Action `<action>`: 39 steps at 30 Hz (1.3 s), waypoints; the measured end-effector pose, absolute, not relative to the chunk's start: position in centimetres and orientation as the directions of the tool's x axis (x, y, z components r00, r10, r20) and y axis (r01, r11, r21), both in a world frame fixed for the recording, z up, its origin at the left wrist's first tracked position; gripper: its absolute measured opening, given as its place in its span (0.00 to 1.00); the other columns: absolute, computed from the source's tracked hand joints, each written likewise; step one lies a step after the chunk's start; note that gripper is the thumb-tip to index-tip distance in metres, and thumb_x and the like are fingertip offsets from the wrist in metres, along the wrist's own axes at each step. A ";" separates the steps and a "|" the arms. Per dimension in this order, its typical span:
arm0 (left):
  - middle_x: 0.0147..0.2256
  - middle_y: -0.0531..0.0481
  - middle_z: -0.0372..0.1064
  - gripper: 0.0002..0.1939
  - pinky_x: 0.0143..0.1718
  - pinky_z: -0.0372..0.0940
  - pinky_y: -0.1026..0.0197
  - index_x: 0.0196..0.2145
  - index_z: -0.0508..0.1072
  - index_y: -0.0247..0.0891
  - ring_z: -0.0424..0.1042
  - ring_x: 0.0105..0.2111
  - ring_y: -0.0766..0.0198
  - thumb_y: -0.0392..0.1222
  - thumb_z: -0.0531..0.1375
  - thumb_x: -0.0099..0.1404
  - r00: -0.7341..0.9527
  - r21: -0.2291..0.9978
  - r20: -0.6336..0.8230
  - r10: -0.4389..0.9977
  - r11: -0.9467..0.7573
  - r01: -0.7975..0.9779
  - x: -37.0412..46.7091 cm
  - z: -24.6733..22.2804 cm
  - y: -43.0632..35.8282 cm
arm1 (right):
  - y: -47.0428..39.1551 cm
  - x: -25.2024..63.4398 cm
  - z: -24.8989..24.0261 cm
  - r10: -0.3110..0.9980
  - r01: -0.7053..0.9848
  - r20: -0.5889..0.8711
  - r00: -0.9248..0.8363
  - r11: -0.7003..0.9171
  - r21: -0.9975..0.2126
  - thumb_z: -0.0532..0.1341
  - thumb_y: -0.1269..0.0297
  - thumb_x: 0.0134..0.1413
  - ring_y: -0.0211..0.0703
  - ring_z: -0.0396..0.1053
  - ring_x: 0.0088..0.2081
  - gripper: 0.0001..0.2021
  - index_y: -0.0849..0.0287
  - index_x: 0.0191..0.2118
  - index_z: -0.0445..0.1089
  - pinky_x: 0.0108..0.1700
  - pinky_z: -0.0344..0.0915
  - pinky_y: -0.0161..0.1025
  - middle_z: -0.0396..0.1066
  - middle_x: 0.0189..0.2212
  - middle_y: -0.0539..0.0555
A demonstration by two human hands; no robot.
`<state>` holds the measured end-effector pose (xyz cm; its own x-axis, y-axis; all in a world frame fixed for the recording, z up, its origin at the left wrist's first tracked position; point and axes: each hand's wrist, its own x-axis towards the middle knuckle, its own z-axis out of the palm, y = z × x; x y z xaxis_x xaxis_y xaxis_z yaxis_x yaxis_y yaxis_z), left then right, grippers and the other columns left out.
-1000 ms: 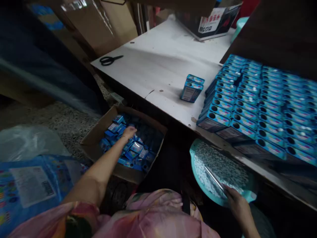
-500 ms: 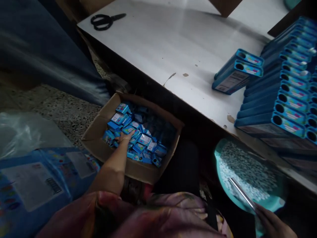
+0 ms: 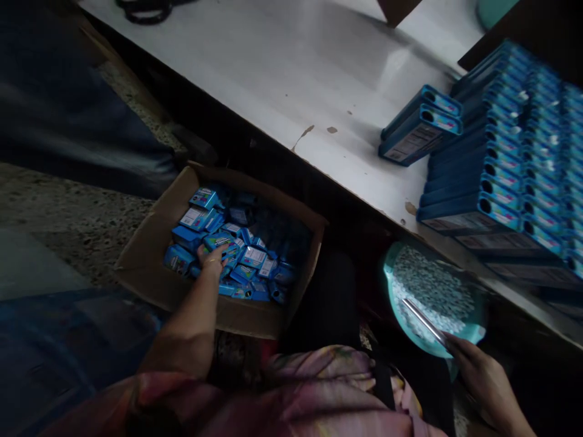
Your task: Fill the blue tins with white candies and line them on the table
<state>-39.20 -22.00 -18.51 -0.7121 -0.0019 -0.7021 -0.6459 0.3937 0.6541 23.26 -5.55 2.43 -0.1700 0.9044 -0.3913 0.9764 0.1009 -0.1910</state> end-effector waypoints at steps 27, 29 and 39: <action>0.46 0.52 0.64 0.27 0.37 0.68 0.53 0.49 0.58 0.53 0.69 0.39 0.62 0.37 0.59 0.52 -0.429 0.819 -0.180 0.885 -0.107 -0.564 -15.5 10.5 -1.2 | -7.5 22.3 0.9 0.977 0.492 -0.121 -0.177 -0.018 -0.871 0.53 0.57 0.48 0.49 0.68 0.41 0.16 0.57 0.36 0.74 0.45 0.63 0.42 0.73 0.36 0.55; 0.44 0.51 0.65 0.23 0.37 0.68 0.55 0.47 0.60 0.49 0.69 0.38 0.62 0.39 0.59 0.53 -0.416 0.800 -0.204 0.886 -0.094 -0.592 -15.3 10.6 -2.4 | -7.8 21.6 1.1 0.975 0.450 -0.115 -0.193 -0.016 -0.893 0.54 0.57 0.47 0.49 0.69 0.39 0.15 0.58 0.36 0.74 0.44 0.63 0.42 0.74 0.35 0.55; 0.47 0.48 0.64 0.35 0.49 0.59 0.56 0.50 0.60 0.42 0.66 0.45 0.59 0.33 0.66 0.43 -0.271 0.947 -0.052 0.961 -0.039 -0.319 -10.7 14.4 -7.3 | -9.1 23.5 0.0 0.959 0.385 -0.226 -0.172 -0.146 -0.911 0.55 0.54 0.45 0.43 0.67 0.25 0.20 0.63 0.39 0.73 0.28 0.64 0.38 0.73 0.28 0.54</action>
<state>-10.75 -7.30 14.36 -0.2712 0.9611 -0.0521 -0.3192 -0.0388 0.9469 23.51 -9.10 -0.03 -0.1716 0.9588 -0.2264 0.3854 -0.1462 -0.9111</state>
